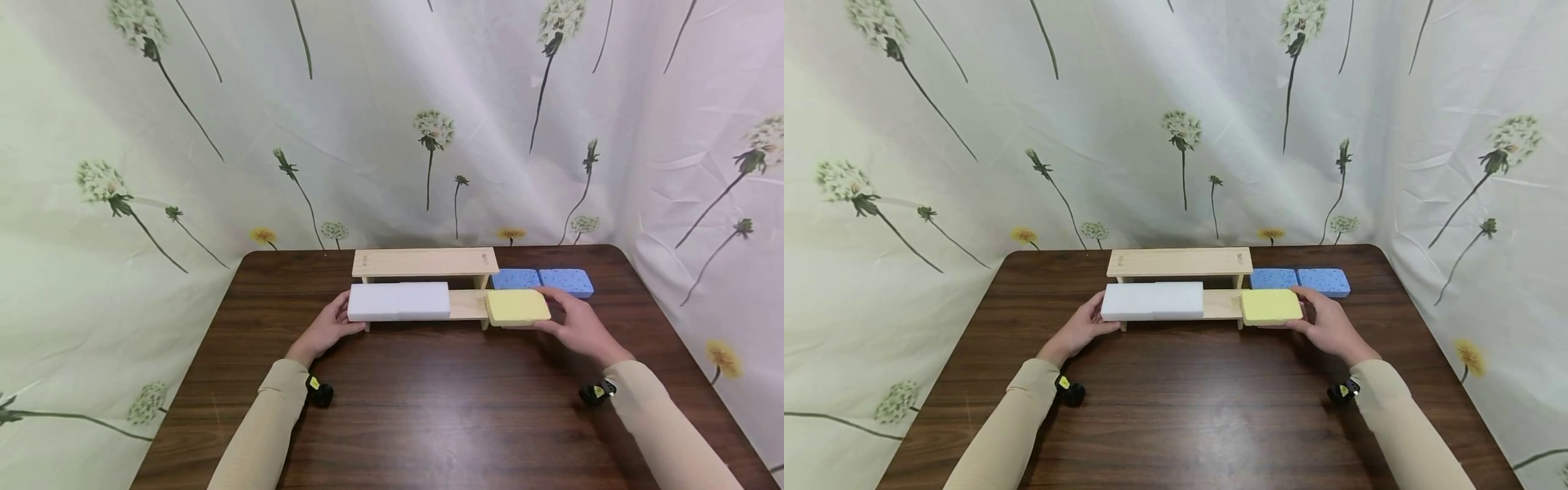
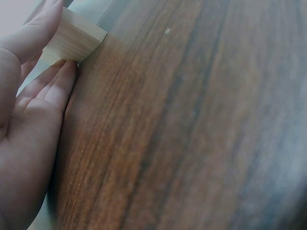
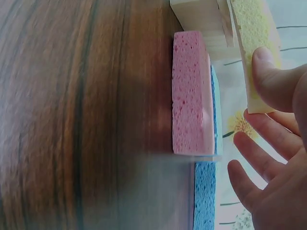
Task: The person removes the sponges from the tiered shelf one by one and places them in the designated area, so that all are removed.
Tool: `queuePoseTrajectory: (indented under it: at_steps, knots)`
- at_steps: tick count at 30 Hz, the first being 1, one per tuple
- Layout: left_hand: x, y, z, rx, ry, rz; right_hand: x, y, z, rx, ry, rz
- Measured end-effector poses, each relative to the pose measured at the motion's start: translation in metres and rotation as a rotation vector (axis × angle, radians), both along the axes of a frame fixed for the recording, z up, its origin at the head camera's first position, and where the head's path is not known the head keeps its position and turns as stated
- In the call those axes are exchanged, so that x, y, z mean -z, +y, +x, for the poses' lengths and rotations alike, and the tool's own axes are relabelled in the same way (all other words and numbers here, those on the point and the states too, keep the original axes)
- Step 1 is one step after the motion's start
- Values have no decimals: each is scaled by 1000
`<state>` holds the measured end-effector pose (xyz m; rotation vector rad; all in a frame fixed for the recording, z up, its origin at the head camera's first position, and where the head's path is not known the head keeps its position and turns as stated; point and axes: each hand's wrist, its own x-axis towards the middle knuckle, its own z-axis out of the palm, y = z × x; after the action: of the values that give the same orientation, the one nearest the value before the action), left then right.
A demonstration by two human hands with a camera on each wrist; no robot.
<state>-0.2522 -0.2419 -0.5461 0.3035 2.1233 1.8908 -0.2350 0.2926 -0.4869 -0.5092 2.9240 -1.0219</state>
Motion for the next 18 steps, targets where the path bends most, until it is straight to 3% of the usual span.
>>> queuePoseTrajectory:
  at_steps: [18]
  knots:
    - [-1, 0, 0, 0, -6, -4, -1, 26, 8, 54, 14, 25]
